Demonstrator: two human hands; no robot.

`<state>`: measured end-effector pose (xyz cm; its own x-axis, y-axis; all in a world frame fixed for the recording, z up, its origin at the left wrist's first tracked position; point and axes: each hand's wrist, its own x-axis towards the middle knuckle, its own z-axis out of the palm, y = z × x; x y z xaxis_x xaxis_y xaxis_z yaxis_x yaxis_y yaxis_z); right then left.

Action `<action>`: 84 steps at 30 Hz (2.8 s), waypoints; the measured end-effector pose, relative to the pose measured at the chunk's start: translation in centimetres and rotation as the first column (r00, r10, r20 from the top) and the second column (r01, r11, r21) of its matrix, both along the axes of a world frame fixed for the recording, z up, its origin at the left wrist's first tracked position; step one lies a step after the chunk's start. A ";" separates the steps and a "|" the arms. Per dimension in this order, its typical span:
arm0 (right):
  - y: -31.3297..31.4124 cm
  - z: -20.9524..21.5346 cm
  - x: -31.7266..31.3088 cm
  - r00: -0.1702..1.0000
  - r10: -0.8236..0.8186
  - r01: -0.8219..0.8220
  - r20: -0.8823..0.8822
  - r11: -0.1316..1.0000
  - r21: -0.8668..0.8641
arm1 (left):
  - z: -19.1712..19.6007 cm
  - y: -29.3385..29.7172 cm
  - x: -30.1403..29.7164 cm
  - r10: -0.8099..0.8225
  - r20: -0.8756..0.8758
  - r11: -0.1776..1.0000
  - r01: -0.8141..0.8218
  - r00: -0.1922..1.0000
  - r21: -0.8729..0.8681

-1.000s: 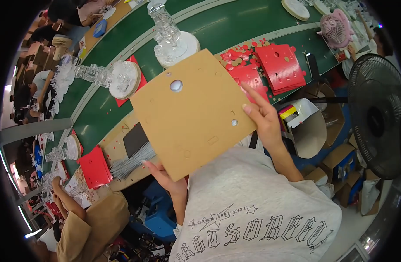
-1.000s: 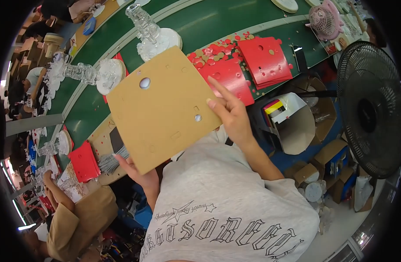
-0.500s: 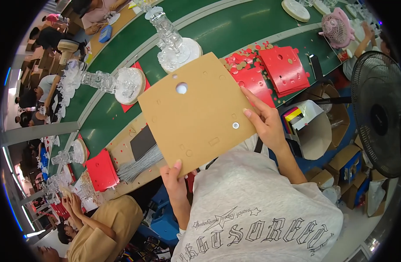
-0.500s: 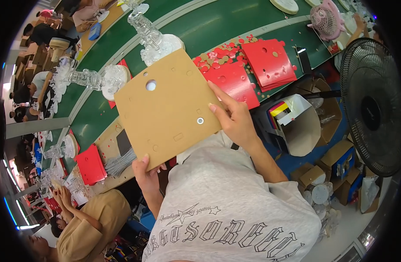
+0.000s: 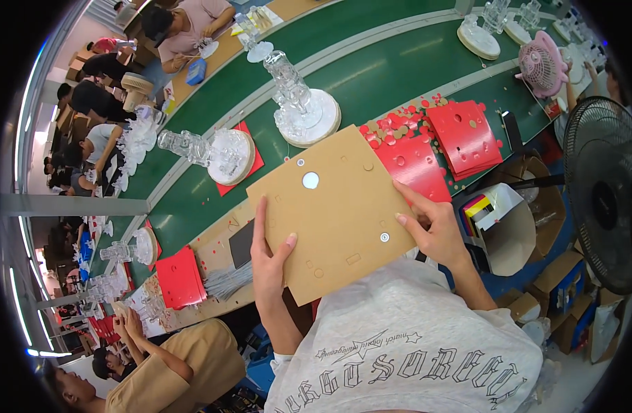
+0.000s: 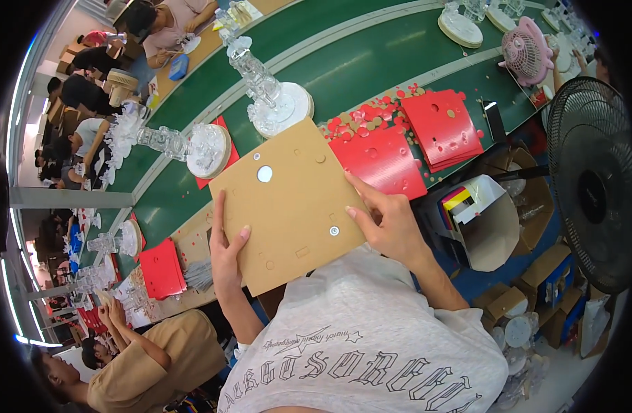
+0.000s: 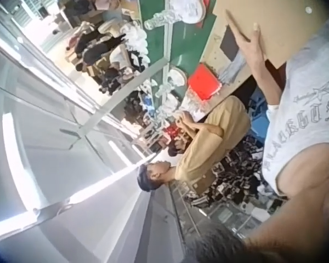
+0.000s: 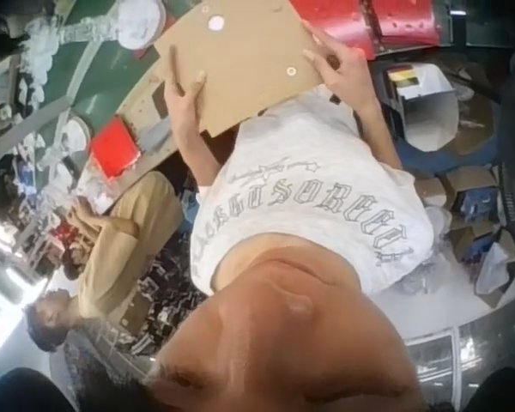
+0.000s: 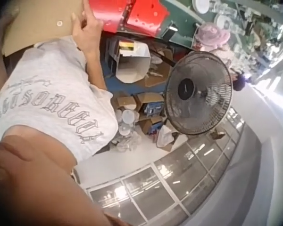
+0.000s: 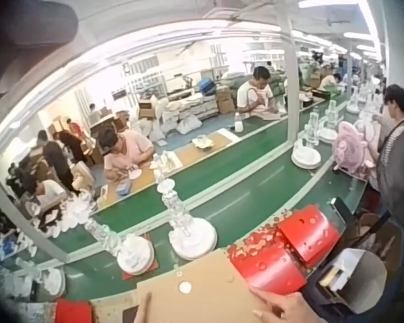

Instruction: Attaching cardboard protective covers to the base of LED light fixtures using plastic fasteners.

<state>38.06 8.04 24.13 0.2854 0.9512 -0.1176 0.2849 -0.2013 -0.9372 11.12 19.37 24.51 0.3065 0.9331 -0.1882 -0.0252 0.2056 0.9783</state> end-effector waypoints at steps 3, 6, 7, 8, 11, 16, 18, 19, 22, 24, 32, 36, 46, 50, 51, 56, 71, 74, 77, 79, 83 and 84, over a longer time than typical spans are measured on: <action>1.6 -0.1 1.2 0.972 0.000 -0.057 0.234 0.970 0.236 | 0.2 0.1 -0.2 -0.009 0.008 1.000 0.009 1.000 -0.016; 3.9 0.4 1.2 0.956 0.060 -0.136 0.287 0.958 0.253 | 0.2 -0.1 -0.5 -0.021 0.016 0.999 0.022 1.000 -0.029; 4.6 0.5 1.2 0.945 0.088 -0.175 0.316 0.951 0.257 | 0.1 -0.2 -0.5 -0.034 0.015 0.999 0.034 0.999 -0.014; 5.5 0.4 1.5 0.937 0.194 -0.257 0.289 0.946 0.199 | -0.1 -0.2 -0.5 -0.030 0.011 0.999 0.030 0.999 -0.012; 7.3 -0.8 1.3 0.933 0.255 -0.291 0.252 0.949 0.117 | -0.5 -0.3 -0.4 0.008 0.044 1.000 -0.008 0.999 -0.004; 7.8 -1.9 0.7 0.942 0.290 -0.319 0.171 0.930 0.183 | -0.4 -0.1 0.8 0.178 -0.025 0.984 -0.178 0.984 -0.011; 7.7 -2.0 0.6 0.943 0.283 -0.314 0.176 0.932 0.181 | -0.9 -0.3 0.4 0.164 -0.025 0.986 -0.164 0.986 0.017; 7.7 -2.0 0.6 0.938 0.311 -0.335 0.152 0.927 0.170 | -1.0 -0.3 0.2 0.145 -0.029 0.988 -0.144 0.989 0.047; 7.8 -1.9 0.9 0.928 0.350 -0.368 0.127 0.917 0.158 | -1.0 -0.2 -0.2 0.095 0.004 0.995 -0.095 0.995 0.004; 7.8 -1.9 0.9 0.926 0.358 -0.374 0.123 0.914 0.156 | -0.8 0.3 -0.2 0.085 -0.024 0.996 -0.085 0.996 0.011; 7.0 -2.2 0.8 0.932 0.337 -0.357 0.136 0.919 0.168 | -1.9 1.1 -0.1 0.086 -0.168 0.996 -0.089 0.982 -0.009; 7.2 -2.9 0.7 0.956 0.287 -0.294 0.066 0.919 0.263 | -2.6 0.5 0.0 0.272 -0.134 0.910 -0.210 0.953 0.357; 4.4 0.9 0.8 0.849 0.031 -0.249 0.528 0.904 0.347 | 2.7 -1.9 -1.5 -0.215 -0.658 0.697 0.585 0.722 0.414; 2.7 2.0 1.4 0.828 0.356 -0.480 0.432 0.850 0.219 | 2.1 -2.3 -1.3 -0.175 -0.777 0.645 0.667 0.605 0.373; 2.4 1.6 1.4 0.808 0.396 -0.504 0.436 0.848 0.164 | 2.2 -2.3 -0.8 -0.170 -0.766 0.684 0.634 0.620 0.361; 2.1 0.2 1.3 0.861 0.376 -0.459 0.342 0.864 0.207 | 1.8 -2.1 -0.3 -0.181 -0.761 0.662 0.649 0.623 0.374; 2.4 0.4 3.1 0.877 0.259 -0.347 0.404 0.924 0.161 | 2.4 -1.9 2.0 -0.095 -0.807 0.702 0.614 0.583 0.361; 3.1 -0.4 3.3 0.830 0.241 -0.395 0.503 0.891 0.225 | 2.6 -2.9 3.0 -0.011 -0.854 0.716 0.600 0.520 0.357; 3.2 0.6 3.4 0.745 0.171 -0.437 0.644 0.855 0.279 | 2.6 -4.0 4.8 0.092 -0.790 0.712 0.515 0.607 0.478; 3.4 0.3 3.0 0.740 0.141 -0.446 0.658 0.835 0.322 | 1.4 -4.7 5.6 0.214 -0.711 0.708 0.395 0.670 0.586; 3.5 0.3 3.1 0.731 0.124 -0.371 0.671 0.898 0.238 | 0.5 -5.4 5.4 0.333 -0.588 0.726 0.197 0.737 0.659; 3.5 0.6 3.0 0.694 0.100 -0.371 0.713 0.899 0.234 | 0.1 -5.5 5.4 0.353 -0.554 0.715 0.164 0.754 0.679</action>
